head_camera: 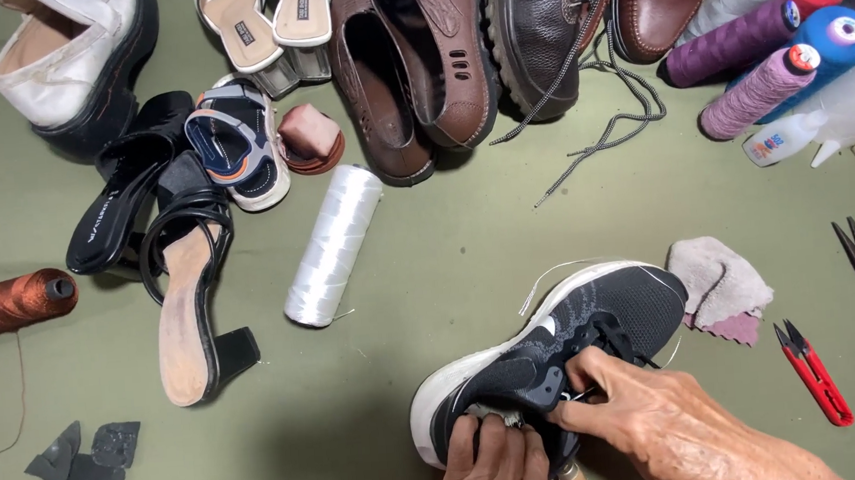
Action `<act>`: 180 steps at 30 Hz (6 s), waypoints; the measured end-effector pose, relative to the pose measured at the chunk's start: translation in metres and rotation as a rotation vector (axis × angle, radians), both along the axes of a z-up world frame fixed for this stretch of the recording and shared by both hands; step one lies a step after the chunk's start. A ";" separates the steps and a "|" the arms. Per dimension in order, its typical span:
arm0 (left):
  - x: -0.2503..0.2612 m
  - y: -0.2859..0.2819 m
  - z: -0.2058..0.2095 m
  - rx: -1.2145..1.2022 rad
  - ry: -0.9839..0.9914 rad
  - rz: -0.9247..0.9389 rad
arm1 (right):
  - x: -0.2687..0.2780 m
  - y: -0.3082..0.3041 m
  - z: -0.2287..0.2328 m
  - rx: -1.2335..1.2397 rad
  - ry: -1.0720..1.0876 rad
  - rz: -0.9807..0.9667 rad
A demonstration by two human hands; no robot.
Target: Hand-stitching the sole of a sneaker using a stitching awl and thread.
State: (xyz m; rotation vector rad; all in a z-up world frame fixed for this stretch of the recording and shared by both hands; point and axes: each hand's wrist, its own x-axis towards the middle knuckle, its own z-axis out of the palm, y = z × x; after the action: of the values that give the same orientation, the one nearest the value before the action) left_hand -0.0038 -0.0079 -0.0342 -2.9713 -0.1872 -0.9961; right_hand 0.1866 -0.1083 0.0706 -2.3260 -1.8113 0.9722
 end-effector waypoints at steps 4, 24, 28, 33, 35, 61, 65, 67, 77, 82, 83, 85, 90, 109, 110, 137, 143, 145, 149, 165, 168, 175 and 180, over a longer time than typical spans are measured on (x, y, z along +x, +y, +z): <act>0.002 -0.001 -0.005 0.042 0.020 0.032 | 0.001 0.005 0.002 0.066 -0.012 0.040; -0.004 -0.014 -0.016 -0.068 0.193 0.026 | -0.023 -0.018 -0.029 0.126 -0.129 -0.123; 0.004 -0.010 -0.005 0.018 0.122 0.084 | -0.026 -0.015 -0.044 0.119 -0.226 -0.003; -0.012 -0.032 -0.042 -0.090 0.422 0.061 | -0.031 -0.017 -0.061 0.243 -0.340 0.010; -0.014 -0.032 -0.044 -0.079 0.474 0.068 | -0.030 -0.016 -0.061 0.274 -0.371 0.017; -0.003 -0.010 -0.012 -0.105 0.222 -0.003 | 0.007 -0.034 -0.028 -0.071 -0.017 -0.056; 0.006 0.002 0.016 -0.091 0.134 -0.016 | 0.004 -0.032 -0.023 -0.021 -0.015 -0.109; 0.009 0.004 0.020 -0.060 0.091 -0.009 | 0.005 -0.031 -0.021 -0.007 0.018 -0.091; 0.010 0.003 0.020 -0.079 0.084 -0.020 | -0.022 -0.023 0.004 0.598 -0.274 -0.215; 0.014 -0.001 0.025 -0.103 0.062 0.033 | -0.021 -0.024 -0.022 0.499 -0.037 0.190; 0.012 0.000 0.023 -0.103 0.051 0.039 | -0.026 -0.020 -0.019 0.499 -0.046 0.199; 0.005 0.000 0.018 -0.063 0.012 -0.034 | -0.037 -0.013 -0.012 0.196 -0.108 0.134; -0.005 0.001 0.012 0.044 0.027 0.014 | -0.041 -0.007 -0.018 0.004 -0.189 0.124; -0.021 0.006 0.015 0.083 0.038 0.068 | -0.003 -0.027 -0.035 -0.266 0.051 0.137; -0.020 0.004 0.012 0.084 0.042 0.065 | -0.009 -0.020 -0.027 -0.264 0.055 0.134; -0.012 0.001 -0.011 0.165 0.043 0.123 | -0.010 0.019 -0.005 -0.219 0.229 0.016; -0.012 -0.001 -0.014 0.191 0.071 0.113 | -0.005 0.012 -0.017 -0.161 0.214 0.057; -0.010 -0.007 -0.019 0.169 0.084 0.131 | 0.000 0.005 -0.028 -0.251 0.196 0.141; -0.009 -0.014 -0.018 0.146 0.125 0.136 | -0.004 -0.001 -0.041 -0.304 0.137 0.158; 0.004 0.000 -0.006 0.215 0.134 0.097 | 0.000 0.009 -0.029 -0.236 0.220 0.143; 0.005 -0.001 -0.001 0.202 0.156 0.110 | 0.001 -0.004 -0.045 -0.336 0.135 0.188; 0.001 0.003 -0.004 0.230 0.158 0.083 | -0.004 0.021 -0.012 -0.584 0.151 0.033; 0.004 0.007 -0.006 0.251 0.081 0.097 | -0.003 0.037 0.009 -0.670 0.175 -0.004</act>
State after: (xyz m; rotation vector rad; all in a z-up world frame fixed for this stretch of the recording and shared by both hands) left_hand 0.0000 -0.0011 -0.0406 -2.7403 -0.1880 -0.8196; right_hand 0.1840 -0.0718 0.0792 -2.4356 -1.5747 1.9572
